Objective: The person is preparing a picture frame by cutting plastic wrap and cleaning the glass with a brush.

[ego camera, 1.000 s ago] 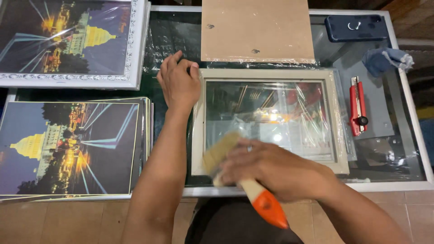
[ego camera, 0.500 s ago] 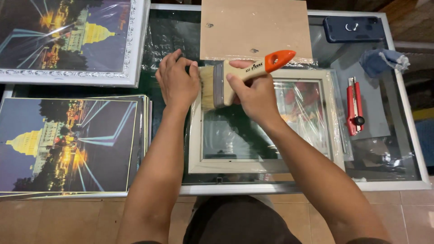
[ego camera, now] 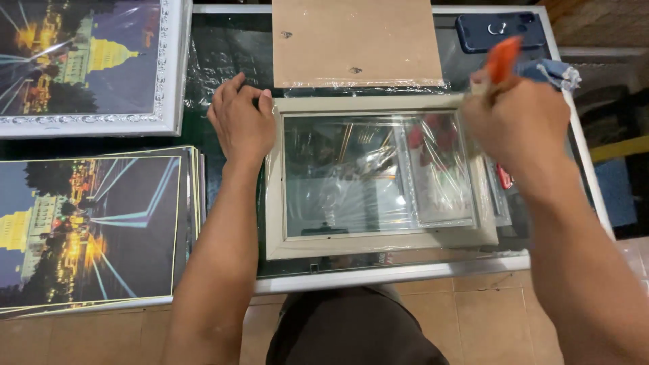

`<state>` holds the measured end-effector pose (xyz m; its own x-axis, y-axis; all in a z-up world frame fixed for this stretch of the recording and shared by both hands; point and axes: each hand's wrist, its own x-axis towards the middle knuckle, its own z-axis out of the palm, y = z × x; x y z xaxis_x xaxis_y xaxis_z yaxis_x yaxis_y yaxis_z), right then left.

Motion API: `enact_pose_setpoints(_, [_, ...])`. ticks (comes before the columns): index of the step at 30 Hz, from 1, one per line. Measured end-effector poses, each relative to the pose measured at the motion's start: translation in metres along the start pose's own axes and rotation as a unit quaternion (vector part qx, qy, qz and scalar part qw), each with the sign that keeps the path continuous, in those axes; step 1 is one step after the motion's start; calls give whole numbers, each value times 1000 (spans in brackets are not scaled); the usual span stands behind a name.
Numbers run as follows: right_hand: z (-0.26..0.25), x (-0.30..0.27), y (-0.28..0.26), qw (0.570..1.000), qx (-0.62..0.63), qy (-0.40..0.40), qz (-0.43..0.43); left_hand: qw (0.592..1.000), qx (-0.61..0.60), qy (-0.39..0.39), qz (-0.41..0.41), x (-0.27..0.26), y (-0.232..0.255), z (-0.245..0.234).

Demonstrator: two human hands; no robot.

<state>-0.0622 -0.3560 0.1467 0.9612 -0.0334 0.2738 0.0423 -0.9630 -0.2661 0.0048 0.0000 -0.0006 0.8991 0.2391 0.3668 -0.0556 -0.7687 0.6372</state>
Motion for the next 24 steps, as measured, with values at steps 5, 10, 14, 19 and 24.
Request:
enact_pose_setpoints(5, [28, -57, -105, 965, 260, -34, -23, 1000, 5, 0, -9, 0, 0, 1])
enact_pose_setpoints(10, [80, -94, -120, 852, 474, -224, -14, 1000, 1, -4, -4, -1, -1, 1])
enact_pose_setpoints(14, [40, -93, -19, 871, 461, -158, 69, 1000, 0, -1, 7, -1, -3, 2])
enact_pose_setpoints(19, [-21, -94, 67, 943, 265, -96, 179, 1000, 4, -1, -1, -1, 2, -1])
enact_pose_setpoints(24, [-22, -70, 47, 966, 244, 32, 79, 1000, 6, -1, -2, 0, 3, -2])
